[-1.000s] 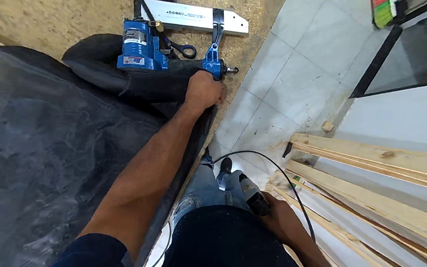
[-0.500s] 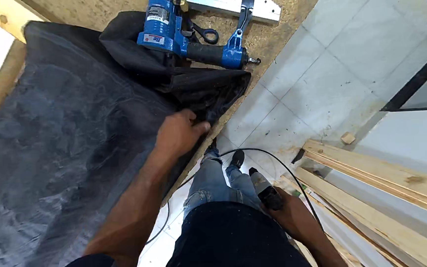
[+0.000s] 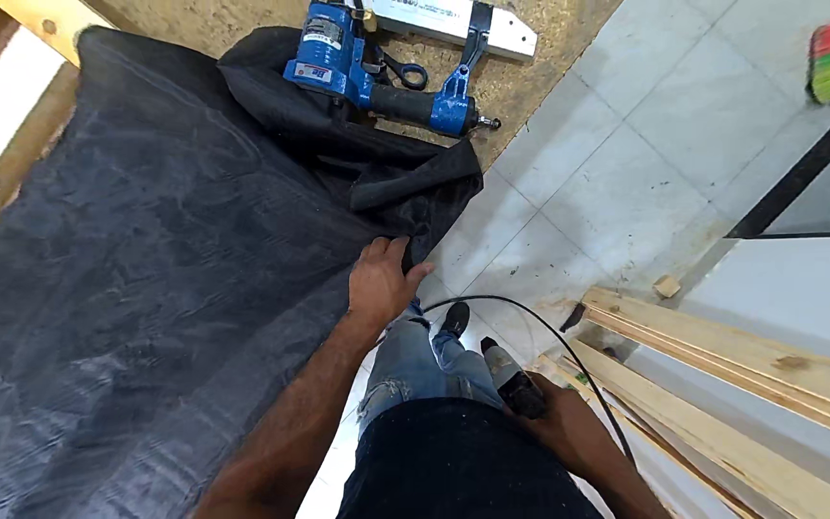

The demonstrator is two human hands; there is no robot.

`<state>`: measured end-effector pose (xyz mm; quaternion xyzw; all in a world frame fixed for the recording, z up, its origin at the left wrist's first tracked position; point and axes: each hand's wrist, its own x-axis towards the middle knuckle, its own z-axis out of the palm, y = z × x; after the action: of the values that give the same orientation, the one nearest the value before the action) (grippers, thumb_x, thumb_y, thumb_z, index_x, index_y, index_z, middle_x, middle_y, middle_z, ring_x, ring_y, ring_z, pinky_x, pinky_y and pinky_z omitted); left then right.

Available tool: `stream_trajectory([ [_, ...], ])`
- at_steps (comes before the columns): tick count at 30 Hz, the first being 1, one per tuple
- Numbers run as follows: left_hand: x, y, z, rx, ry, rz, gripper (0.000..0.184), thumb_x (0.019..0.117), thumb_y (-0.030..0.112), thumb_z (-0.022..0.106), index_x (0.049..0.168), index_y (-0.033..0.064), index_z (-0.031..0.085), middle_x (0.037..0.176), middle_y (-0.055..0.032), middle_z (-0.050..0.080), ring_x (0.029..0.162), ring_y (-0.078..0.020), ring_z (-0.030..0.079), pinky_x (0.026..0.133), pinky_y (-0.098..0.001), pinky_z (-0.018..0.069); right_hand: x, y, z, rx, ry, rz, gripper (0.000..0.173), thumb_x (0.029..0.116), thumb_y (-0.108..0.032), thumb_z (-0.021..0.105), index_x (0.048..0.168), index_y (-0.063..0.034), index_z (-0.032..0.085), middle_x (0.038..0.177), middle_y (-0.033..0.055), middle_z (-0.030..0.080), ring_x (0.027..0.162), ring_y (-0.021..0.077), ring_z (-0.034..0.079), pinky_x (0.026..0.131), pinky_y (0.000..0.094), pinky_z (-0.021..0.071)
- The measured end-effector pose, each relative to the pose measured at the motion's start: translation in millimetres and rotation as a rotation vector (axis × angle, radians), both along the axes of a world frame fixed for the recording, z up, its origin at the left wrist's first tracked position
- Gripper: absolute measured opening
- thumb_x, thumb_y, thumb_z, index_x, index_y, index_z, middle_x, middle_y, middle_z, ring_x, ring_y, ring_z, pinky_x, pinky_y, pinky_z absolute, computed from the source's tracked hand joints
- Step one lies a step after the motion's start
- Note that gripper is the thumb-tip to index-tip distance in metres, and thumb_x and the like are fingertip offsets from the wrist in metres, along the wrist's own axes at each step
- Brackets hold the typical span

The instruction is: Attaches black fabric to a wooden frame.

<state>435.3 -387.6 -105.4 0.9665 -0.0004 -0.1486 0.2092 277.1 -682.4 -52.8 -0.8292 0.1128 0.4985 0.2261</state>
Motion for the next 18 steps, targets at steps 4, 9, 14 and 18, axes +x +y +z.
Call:
stream_trajectory([
  [4, 13.0, 7.1, -5.6, -0.082, -0.041, 0.048, 0.044, 0.1099, 0.034, 0.045, 0.148, 0.0149, 0.055, 0.118, -0.0196, 0.071, 0.107, -0.0384, 0.071, 0.091, -0.0597, 0.0562, 1.8, 6.3, -0.5, 0.011, 0.007, 0.017, 0.067, 0.0825, -0.061, 0.071, 0.137, -0.0238, 0.062, 0.104, 0.0072, 0.075, 0.097, 0.0277, 0.072, 0.084, 0.0566, 0.057],
  [9, 40.8, 24.8, -11.2, -0.004, -0.049, -0.04, 0.041, 0.1044, 0.031, 0.058, 0.145, 0.0241, 0.06, 0.118, -0.0201, 0.069, 0.107, -0.0398, 0.069, 0.087, -0.0606, 0.0561, 19.5, 20.6, 9.6, 0.033, -0.017, 0.029, 0.066, 0.0815, -0.06, 0.073, 0.136, -0.0236, 0.063, 0.104, 0.0057, 0.075, 0.097, 0.0252, 0.072, 0.084, 0.0551, 0.0575],
  [14, 46.9, 29.3, -26.8, -0.064, -0.216, -0.075, 0.021, 0.103, 0.028, 0.059, 0.106, 0.0179, 0.077, 0.103, -0.011, 0.076, 0.101, -0.034, 0.073, 0.084, -0.0573, 0.0575, 49.3, 37.5, 28.9, 0.095, -0.149, -0.026, 0.06, 0.084, -0.061, 0.071, 0.129, -0.0215, 0.067, 0.1, -0.0001, 0.075, 0.093, 0.0157, 0.073, 0.081, 0.0474, 0.0603],
  [18, 45.5, 29.6, -30.5, -0.089, -0.416, -0.114, 0.021, 0.103, 0.025, 0.057, 0.1, 0.0144, 0.075, 0.109, -0.0133, 0.072, 0.106, -0.0374, 0.065, 0.094, -0.0585, 0.0491, 76.3, 50.0, 37.9, 0.128, -0.205, -0.059, 0.061, 0.0833, -0.067, 0.069, 0.122, -0.0196, 0.07, 0.093, -0.004, 0.074, 0.086, 0.0089, 0.071, 0.077, 0.0386, 0.0606],
])
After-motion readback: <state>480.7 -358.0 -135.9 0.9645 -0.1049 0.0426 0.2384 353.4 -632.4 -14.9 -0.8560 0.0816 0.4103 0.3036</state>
